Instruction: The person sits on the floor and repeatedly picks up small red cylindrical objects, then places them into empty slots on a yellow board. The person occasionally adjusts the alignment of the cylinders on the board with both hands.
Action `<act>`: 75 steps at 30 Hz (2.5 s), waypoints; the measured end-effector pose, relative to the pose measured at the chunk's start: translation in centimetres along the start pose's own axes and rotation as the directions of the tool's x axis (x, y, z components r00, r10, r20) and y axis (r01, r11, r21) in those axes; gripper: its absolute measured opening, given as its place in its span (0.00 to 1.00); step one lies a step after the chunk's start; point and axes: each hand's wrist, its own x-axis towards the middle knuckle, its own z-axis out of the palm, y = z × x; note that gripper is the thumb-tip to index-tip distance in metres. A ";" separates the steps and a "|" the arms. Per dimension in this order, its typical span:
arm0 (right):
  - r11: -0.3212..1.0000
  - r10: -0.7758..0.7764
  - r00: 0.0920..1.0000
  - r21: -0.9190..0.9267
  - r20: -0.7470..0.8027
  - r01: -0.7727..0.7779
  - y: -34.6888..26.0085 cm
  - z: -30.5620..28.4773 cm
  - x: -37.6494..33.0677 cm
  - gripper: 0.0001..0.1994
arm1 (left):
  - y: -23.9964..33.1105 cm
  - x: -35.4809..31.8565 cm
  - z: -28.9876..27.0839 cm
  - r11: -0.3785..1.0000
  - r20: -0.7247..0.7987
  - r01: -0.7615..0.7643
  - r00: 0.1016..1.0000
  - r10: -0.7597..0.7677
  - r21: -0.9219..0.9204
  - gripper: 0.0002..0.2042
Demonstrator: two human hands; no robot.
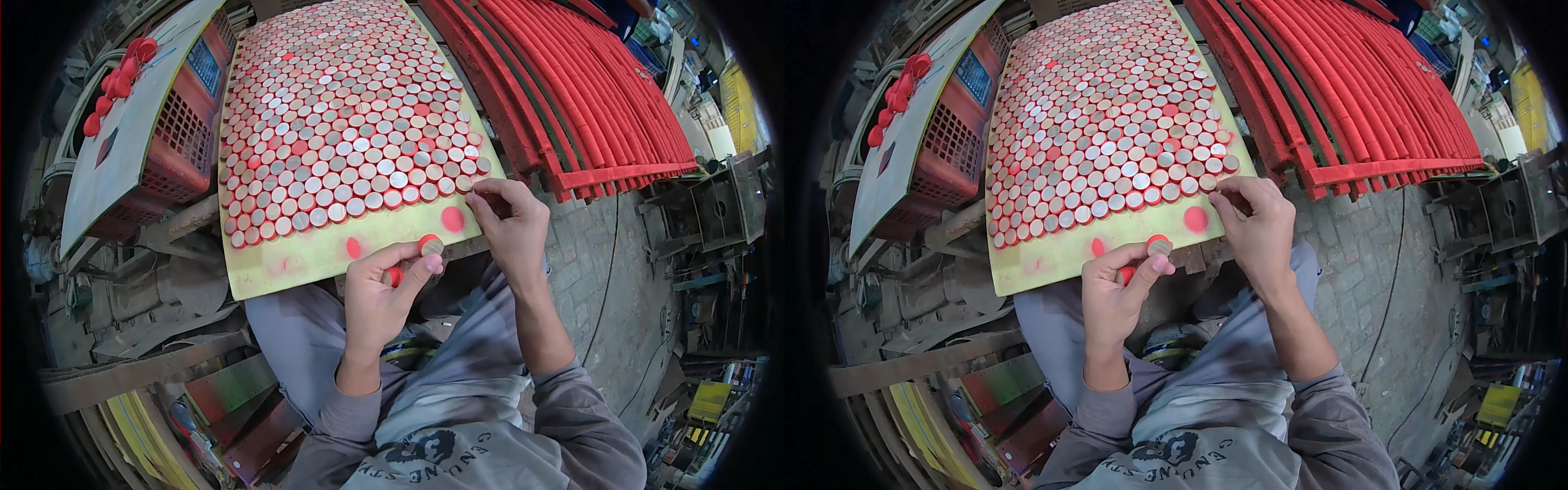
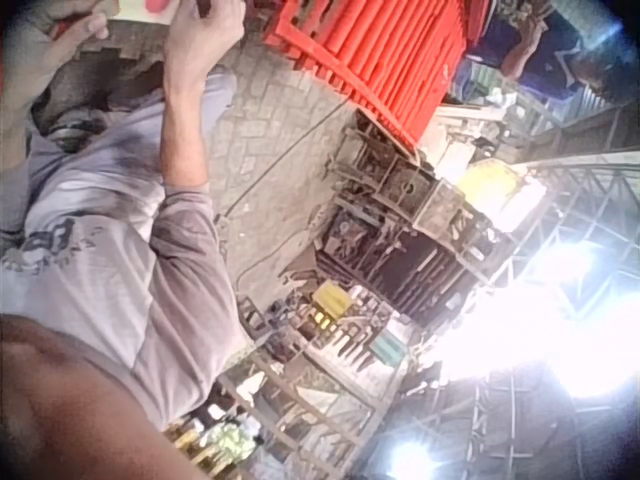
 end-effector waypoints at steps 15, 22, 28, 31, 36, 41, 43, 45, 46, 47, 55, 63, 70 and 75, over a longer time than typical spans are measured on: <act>0.993 0.038 0.999 0.114 -0.016 -0.036 -0.2 -1.9 -1.5 0.13 | -0.5 -0.2 0.6 0.905 0.210 0.212 0.967 -0.141 -0.368 0.16; 0.996 -0.059 0.996 -0.074 -0.073 0.054 0.2 -0.3 -0.4 0.11 | -0.9 -0.4 0.0 0.960 0.321 0.053 0.946 0.039 -0.273 0.21; 0.994 0.063 0.995 -0.083 -0.082 -0.070 -0.1 -0.8 -0.4 0.06 | -0.4 -0.3 0.0 0.939 0.346 0.161 0.937 -0.049 -0.303 0.20; 0.987 0.139 0.985 -0.066 -0.106 -0.147 -0.2 -0.5 0.0 0.05 | -0.7 -0.3 0.1 0.927 0.344 0.171 0.938 -0.049 -0.335 0.21; 0.986 0.137 0.985 -0.076 -0.102 -0.145 0.2 -0.2 0.1 0.05 | -0.7 -0.4 0.1 0.929 0.348 0.172 0.936 -0.051 -0.327 0.19; 0.992 0.091 0.990 -0.077 -0.110 -0.100 0.3 0.0 0.1 0.06 | -1.6 0.1 0.0 0.943 0.367 0.133 0.930 -0.012 -0.306 0.18; 0.993 0.083 0.989 -0.077 -0.119 -0.093 0.3 0.1 0.1 0.06 | -1.2 0.0 0.3 0.915 0.332 0.168 0.942 -0.040 -0.367 0.19; 0.993 0.087 0.989 -0.071 -0.123 -0.096 0.5 0.0 0.2 0.06 | -1.3 0.0 0.5 0.900 0.311 0.177 0.949 -0.049 -0.399 0.20; 0.991 0.099 0.989 -0.079 -0.111 -0.108 0.3 -0.1 0.2 0.06 | -1.8 0.0 0.4 0.900 0.305 0.169 0.951 -0.043 -0.401 0.21; 0.989 0.111 0.989 -0.086 -0.100 -0.120 0.0 -0.3 0.2 0.06 | -2.0 0.0 0.4 0.901 0.300 0.162 0.953 -0.037 -0.402 0.21; 0.946 -0.260 0.890 0.282 0.375 0.158 -4.5 -5.3 -2.7 0.15 | -2.2 -0.2 0.9 0.899 0.277 0.146 0.960 -0.028 -0.413 0.18; 0.861 -0.508 0.768 0.215 0.391 0.460 -3.9 -6.5 -3.3 0.14 | -1.7 -0.5 0.5 0.903 0.382 0.198 0.923 -0.041 -0.382 0.16; 0.999 0.031 0.999 0.009 0.019 -0.031 -1.0 -3.8 -1.9 0.13 | -1.4 -0.6 0.3 0.911 0.320 0.135 0.947 -0.004 -0.390 0.16; 0.993 0.002 0.985 -0.114 -0.175 -0.022 0.7 -1.3 -0.3 0.11 | -0.8 -0.7 0.4 0.921 0.338 0.148 0.941 -0.019 -0.361 0.16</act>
